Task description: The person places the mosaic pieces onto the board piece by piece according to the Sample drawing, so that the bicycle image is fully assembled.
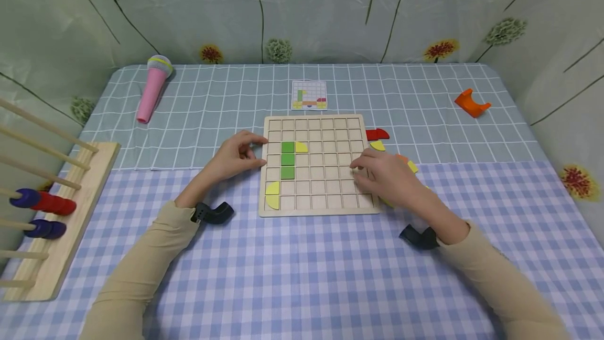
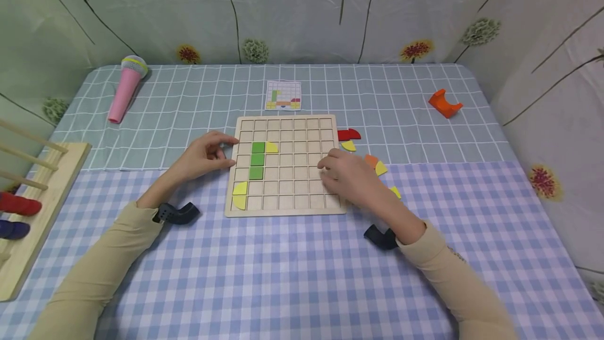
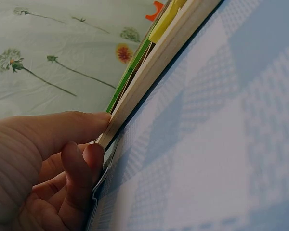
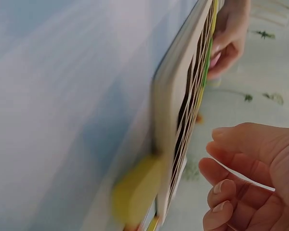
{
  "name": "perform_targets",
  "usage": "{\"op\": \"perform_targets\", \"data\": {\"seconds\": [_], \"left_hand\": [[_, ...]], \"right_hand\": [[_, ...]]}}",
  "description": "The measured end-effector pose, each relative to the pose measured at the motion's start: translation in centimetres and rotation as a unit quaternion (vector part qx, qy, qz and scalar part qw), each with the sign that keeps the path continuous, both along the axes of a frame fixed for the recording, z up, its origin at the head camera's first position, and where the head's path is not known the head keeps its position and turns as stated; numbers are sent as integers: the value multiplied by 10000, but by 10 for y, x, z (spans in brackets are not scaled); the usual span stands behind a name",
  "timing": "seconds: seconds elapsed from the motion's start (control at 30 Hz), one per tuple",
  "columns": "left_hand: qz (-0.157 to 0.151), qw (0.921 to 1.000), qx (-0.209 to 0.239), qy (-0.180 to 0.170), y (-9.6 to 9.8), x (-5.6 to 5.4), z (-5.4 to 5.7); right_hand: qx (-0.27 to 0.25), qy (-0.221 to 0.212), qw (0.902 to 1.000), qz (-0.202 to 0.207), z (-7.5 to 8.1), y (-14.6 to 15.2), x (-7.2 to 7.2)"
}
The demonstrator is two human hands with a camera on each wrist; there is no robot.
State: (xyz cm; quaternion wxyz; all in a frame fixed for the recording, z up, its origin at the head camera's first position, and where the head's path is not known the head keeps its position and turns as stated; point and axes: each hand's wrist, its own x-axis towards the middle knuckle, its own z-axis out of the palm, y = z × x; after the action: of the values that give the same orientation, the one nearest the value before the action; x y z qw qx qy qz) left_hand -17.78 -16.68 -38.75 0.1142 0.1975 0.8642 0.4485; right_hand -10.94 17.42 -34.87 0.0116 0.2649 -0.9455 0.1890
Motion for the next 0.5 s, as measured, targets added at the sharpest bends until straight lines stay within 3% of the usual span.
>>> {"op": "perform_targets", "data": {"seconds": [0.5], "left_hand": [[-11,9999,60,80,0,1,1]], "right_hand": [[692,-560,9932,-746,2,55,3]]}}
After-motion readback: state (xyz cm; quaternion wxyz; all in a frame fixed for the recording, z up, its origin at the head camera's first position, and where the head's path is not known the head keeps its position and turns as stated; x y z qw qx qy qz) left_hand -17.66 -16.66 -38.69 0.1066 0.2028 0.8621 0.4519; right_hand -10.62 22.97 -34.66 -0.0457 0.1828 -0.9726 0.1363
